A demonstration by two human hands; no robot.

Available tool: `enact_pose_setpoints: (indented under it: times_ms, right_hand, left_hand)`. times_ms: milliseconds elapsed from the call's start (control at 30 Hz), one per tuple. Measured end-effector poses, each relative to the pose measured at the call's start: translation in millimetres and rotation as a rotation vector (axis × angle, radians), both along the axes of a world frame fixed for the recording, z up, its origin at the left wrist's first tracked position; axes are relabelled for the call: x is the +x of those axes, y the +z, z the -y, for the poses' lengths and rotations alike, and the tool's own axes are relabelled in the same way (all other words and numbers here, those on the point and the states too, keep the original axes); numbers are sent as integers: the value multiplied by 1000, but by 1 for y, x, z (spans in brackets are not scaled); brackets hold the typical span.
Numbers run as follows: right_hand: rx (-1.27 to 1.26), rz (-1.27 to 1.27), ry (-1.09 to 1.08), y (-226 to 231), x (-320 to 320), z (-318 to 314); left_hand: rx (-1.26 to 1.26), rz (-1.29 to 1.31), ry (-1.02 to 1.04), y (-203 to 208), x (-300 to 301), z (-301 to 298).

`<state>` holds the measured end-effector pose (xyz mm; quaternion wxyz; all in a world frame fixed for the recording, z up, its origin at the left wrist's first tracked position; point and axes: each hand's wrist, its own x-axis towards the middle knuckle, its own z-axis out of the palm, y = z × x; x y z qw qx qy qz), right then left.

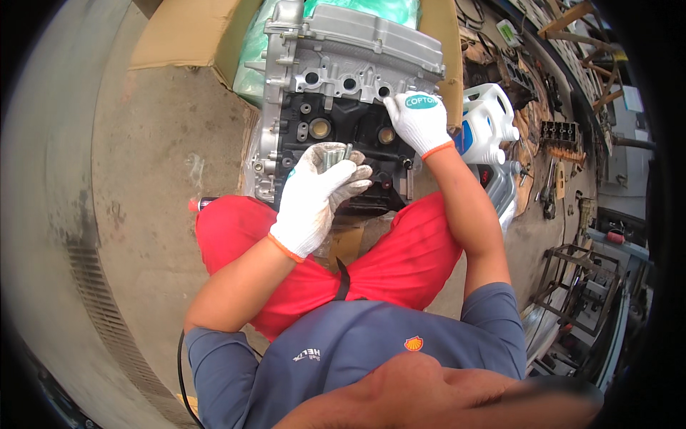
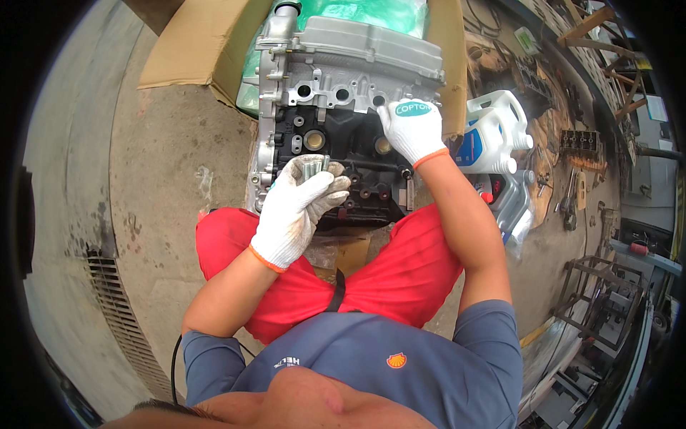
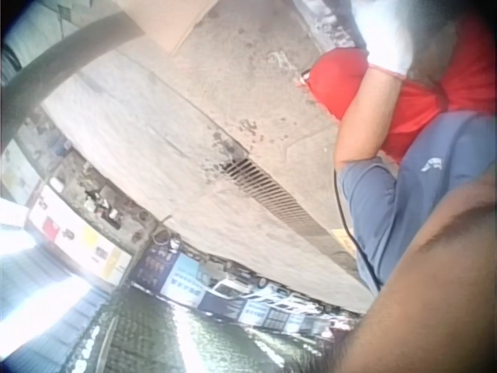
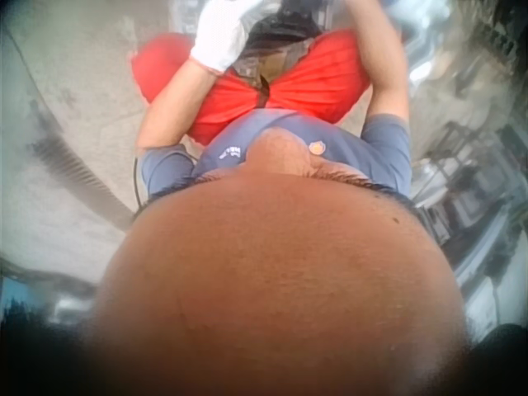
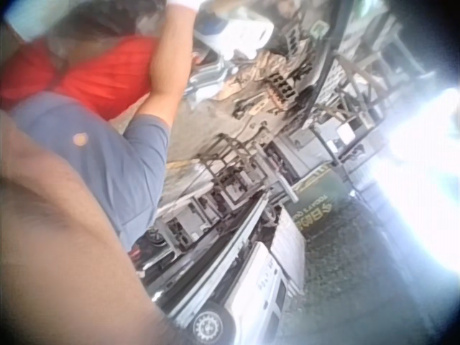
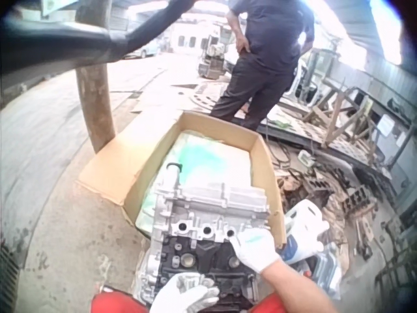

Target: The person sits on the floor and installs small metal components into the cylinder head of an engine block. They then retrieve a gasket from a box and place it onto the engine head.

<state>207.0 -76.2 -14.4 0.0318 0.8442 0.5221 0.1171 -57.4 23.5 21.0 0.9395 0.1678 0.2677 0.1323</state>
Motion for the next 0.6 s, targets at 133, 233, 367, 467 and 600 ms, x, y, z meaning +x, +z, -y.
enact_pose_setpoints:
  times_ms: [133, 233, 367, 467, 600]
  right_hand:
    - [-30, 81, 33, -1, 1, 2]
    - [135, 124, 132, -3, 2, 5]
    - [-306, -107, -138, 7, -2, -5]
    - [-57, 38, -29, 6, -7, 1]
    - [-32, 72, 48, -5, 5, 7]
  left_hand:
    - [-26, 9, -73, -5, -3, -5]
    - [6, 0, -73, -10, -3, -4]
    - [24, -7, -65, -9, -1, -4]
    - [9, -33, -51, -5, -1, -4]
    - [18, -36, -68, -9, -1, -5]
